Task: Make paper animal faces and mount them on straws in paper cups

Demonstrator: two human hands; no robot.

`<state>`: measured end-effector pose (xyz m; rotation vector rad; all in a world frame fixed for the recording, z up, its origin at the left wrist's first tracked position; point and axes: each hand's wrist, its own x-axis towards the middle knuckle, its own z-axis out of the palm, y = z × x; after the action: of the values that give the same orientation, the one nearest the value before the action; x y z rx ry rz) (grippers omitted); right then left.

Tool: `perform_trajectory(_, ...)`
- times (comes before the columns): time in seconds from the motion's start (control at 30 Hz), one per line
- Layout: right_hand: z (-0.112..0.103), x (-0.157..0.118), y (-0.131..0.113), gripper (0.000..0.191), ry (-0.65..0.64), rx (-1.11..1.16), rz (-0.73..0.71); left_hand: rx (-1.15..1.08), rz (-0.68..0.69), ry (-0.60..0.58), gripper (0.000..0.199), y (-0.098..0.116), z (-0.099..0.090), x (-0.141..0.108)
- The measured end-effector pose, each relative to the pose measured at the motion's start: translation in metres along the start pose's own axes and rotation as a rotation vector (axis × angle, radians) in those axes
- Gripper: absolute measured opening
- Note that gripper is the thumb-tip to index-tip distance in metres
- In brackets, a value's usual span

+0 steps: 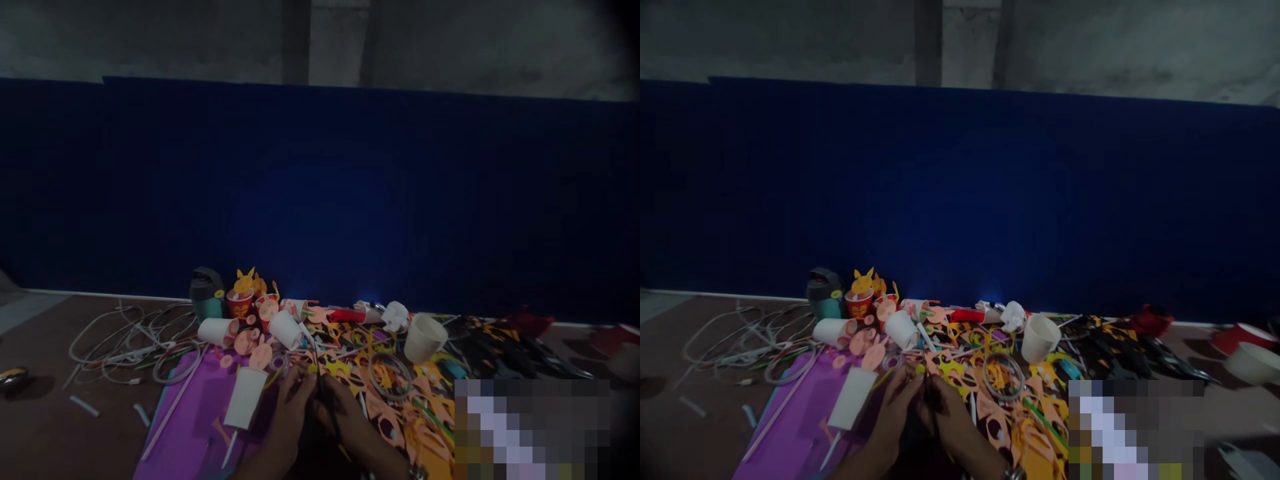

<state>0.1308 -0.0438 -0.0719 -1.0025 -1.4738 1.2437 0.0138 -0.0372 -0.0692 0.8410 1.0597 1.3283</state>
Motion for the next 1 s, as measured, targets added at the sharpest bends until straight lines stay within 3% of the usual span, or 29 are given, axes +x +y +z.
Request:
perform_trajectory(0.23, 0.002, -0.001, -0.004, 0.02, 0.017, 0.008, 0.028, 0.002, -0.027, 0.024, 0.033, 0.0, -0.001, 0.001)
perform_trajectory(0.57, 0.001, 0.001, 0.006, 0.016, 0.028, 0.032, 0.013, 0.023, 0.037, -0.06, 0.024, 0.004, 0.0, 0.001)
perform_trajectory(1.0, 0.004, 0.0, 0.02, 0.016, 0.032, 0.145, 0.078, 0.053, 0.043, -0.045, 0.021, 0.003, -0.003, 0.007)
